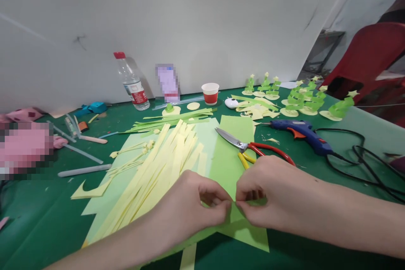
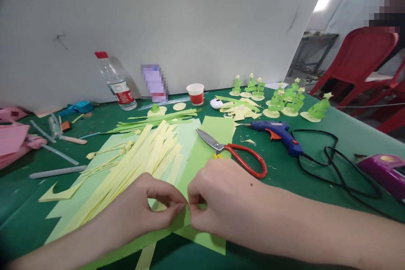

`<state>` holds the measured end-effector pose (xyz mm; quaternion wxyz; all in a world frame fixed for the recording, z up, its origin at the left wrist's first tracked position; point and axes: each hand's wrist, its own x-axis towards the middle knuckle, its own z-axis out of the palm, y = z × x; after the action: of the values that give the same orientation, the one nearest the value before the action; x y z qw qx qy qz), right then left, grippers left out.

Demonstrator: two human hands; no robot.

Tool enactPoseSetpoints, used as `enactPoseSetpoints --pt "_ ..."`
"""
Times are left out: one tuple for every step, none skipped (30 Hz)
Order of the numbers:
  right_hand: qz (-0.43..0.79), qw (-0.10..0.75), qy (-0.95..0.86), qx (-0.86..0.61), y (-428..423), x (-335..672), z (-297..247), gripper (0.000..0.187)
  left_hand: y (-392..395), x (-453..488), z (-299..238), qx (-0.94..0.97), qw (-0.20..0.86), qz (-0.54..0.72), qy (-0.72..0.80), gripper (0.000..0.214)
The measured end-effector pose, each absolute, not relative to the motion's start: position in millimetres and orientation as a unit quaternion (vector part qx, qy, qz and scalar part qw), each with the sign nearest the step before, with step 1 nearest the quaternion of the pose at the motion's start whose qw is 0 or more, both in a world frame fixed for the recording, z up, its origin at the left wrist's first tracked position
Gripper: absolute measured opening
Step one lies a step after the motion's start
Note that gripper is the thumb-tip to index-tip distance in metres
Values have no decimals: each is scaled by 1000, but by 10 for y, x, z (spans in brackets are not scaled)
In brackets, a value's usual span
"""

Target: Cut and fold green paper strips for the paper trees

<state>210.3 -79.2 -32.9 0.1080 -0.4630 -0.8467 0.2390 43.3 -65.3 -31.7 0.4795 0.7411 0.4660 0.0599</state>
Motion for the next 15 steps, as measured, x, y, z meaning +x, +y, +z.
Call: enactPoseSetpoints --pt "253 102 -844 -462 -787 2115 -300 14 -645 433 -292 737 478 50 475 23" --pt "267 93 -842 -460 -776 2136 -265 14 -635 429 -267 731 482 42 482 23" --pt "280 84 -839 -458 -759 2161 -229 14 -623 421 -246 723 489 38 485 23" --pt "292 75 -837 -457 -740 2191 -196 14 -610 412 -229 717 499 37 486 22" --pt "302 69 -836 -454 -719 2223 -168 15 -597 402 -217 711 508 41 484 22" --pt "311 67 -835 -449 -699 2254 -147 16 -585 392 -211 708 515 46 481 21" --pt "321 65 -834 -445 -680 2285 -134 16 -573 382 -209 706 520 52 478 21" --pt "329 61 -832 -442 -663 2313 -128 16 -562 373 -210 705 524 56 476 20" --pt "333 60 -831 -441 -648 2339 -126 16 -552 365 -211 704 525 59 475 20" --pt "333 59 -831 -442 -634 2362 -124 16 -541 358 -213 702 525 61 477 19" --pt "329 55 -830 -447 -621 2383 -119 16 -529 350 -214 699 526 62 479 19" --pt "324 50 -828 -455 -609 2402 -108 16 -517 342 -214 698 527 64 481 19" --pt "319 42 -825 -464 -598 2422 -91 16 -503 332 -215 697 527 68 482 18" --pt "317 35 -823 -470 -587 2442 -66 17 -489 322 -217 697 527 73 481 18" --pt "317 27 -821 -474 -577 2465 -36 17 -473 310 -220 699 525 76 479 18"
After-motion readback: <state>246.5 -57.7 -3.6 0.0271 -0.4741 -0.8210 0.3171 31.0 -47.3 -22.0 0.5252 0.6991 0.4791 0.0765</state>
